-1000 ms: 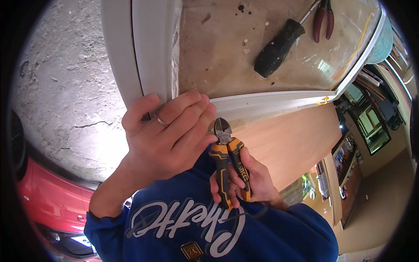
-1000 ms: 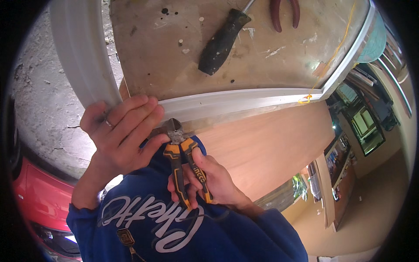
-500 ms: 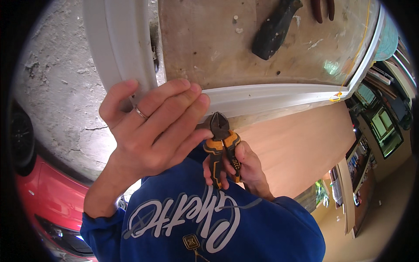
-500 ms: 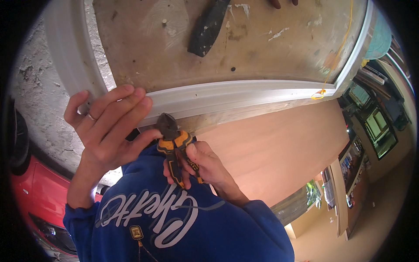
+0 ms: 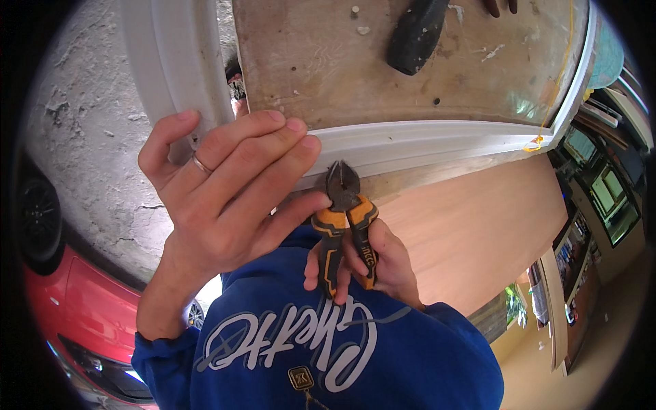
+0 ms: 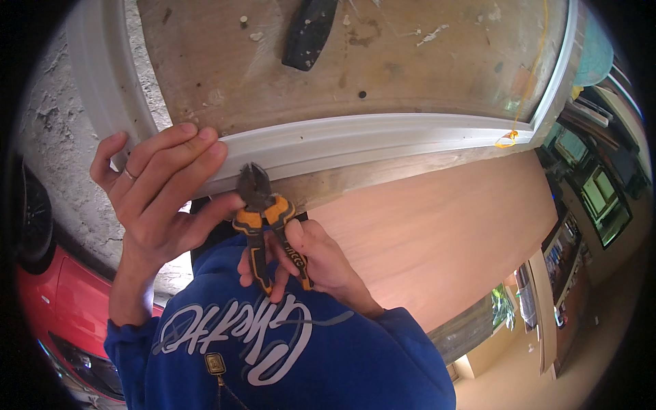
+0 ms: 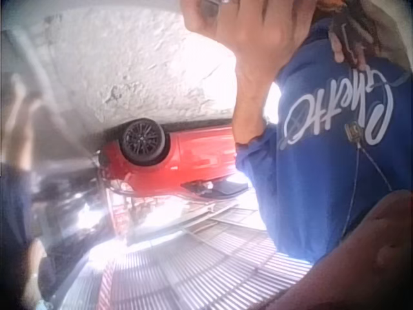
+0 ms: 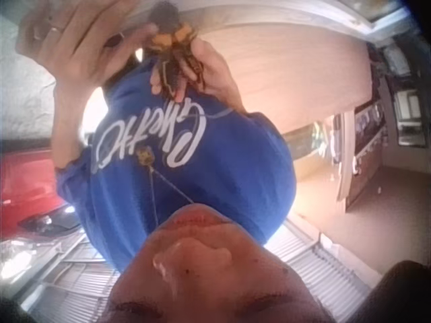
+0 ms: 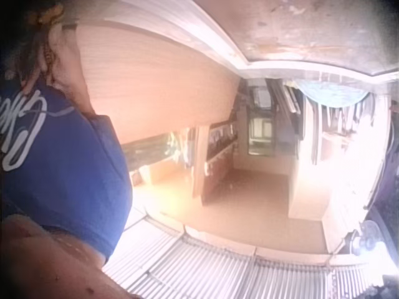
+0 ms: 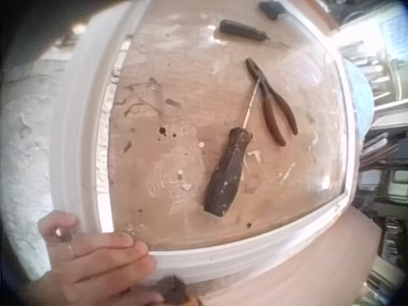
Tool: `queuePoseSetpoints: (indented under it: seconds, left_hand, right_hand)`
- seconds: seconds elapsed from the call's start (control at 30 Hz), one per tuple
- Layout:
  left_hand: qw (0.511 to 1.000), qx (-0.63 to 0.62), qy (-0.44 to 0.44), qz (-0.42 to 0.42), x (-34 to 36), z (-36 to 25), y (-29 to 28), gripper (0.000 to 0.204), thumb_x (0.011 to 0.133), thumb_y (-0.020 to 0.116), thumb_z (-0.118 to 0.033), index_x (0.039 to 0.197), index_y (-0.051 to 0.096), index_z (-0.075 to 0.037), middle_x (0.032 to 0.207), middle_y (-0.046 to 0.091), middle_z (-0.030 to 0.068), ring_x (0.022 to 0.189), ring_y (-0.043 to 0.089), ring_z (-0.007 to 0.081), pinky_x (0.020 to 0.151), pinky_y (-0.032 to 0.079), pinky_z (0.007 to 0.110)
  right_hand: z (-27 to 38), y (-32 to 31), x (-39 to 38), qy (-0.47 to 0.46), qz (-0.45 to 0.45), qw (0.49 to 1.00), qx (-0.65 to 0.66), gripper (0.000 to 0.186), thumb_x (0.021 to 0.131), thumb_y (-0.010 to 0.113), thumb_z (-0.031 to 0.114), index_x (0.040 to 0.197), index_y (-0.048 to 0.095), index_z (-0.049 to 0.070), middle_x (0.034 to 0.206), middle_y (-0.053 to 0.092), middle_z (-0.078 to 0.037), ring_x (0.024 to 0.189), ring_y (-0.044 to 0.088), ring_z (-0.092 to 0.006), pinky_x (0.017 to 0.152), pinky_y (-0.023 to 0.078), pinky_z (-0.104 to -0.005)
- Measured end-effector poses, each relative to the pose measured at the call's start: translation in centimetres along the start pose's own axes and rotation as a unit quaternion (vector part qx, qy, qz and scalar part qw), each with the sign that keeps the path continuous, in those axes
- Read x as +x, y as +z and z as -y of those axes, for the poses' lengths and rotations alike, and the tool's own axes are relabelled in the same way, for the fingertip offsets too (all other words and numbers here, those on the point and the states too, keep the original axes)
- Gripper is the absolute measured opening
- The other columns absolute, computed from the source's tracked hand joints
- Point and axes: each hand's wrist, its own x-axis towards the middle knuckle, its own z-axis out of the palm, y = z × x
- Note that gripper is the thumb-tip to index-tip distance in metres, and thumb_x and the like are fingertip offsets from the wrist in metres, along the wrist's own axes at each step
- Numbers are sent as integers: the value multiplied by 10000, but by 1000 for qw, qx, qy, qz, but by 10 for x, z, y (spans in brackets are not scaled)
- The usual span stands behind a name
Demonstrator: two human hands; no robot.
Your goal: The person walks through a garage and places a smartphone on a workbench. They then use pliers to repeatedly press and adjust the white frame of a window pane resting on the bench.
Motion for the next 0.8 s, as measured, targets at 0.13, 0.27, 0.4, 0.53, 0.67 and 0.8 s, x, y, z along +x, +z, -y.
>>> queuePoseSetpoints:
  seconds: [0.13,0.27,0.4,0.53,0.67,0.8]
  left_hand:
    - [1000,2,8,6,-1,3,-2,397,699,707,-480,946,708,-169,962,682,-48,984,595,116,1036,195,380]
    - [1000,-6,-2,14,0,2,-5,392,710,693,-487,932,713,-165,957,684,-41,982,596,117,1035,197,377]
    - [1000,-1,-2,17,2,1,-5,401,712,686,-500,924,717,-162,952,686,-33,975,599,119,1037,195,375]
    - [1000,-4,-7,17,2,1,-5,405,707,692,-491,928,718,-152,953,687,-28,971,602,123,1040,190,372]
    - [999,-9,-18,28,3,-1,-6,399,709,695,-471,936,717,-143,952,688,-25,972,602,124,1044,186,374]
    - [1000,-3,-21,22,2,-2,-3,388,718,692,-462,938,717,-144,951,688,-26,967,603,123,1044,188,374]
  right_hand:
    - [5,7,-3,18,1,1000,3,661,879,419,614,569,414,30,935,602,-300,837,648,-320,471,556,-307]
    - [-2,4,-9,31,3,999,9,657,886,410,603,563,412,32,951,597,-299,840,644,-322,485,566,-313]
    - [-1,7,-10,36,-10,999,27,651,894,401,593,557,411,37,952,593,-298,840,645,-321,480,565,-309]
    - [3,13,-13,53,-12,995,79,645,888,423,588,581,450,21,950,577,-322,829,645,-355,480,570,-325]
    - [4,10,-12,63,-5,993,95,639,864,485,585,619,523,-4,964,546,-377,834,641,-422,484,580,-363]
    - [1,1,-6,34,6,998,51,638,862,495,580,600,518,-1,916,557,-368,807,641,-417,455,567,-356]
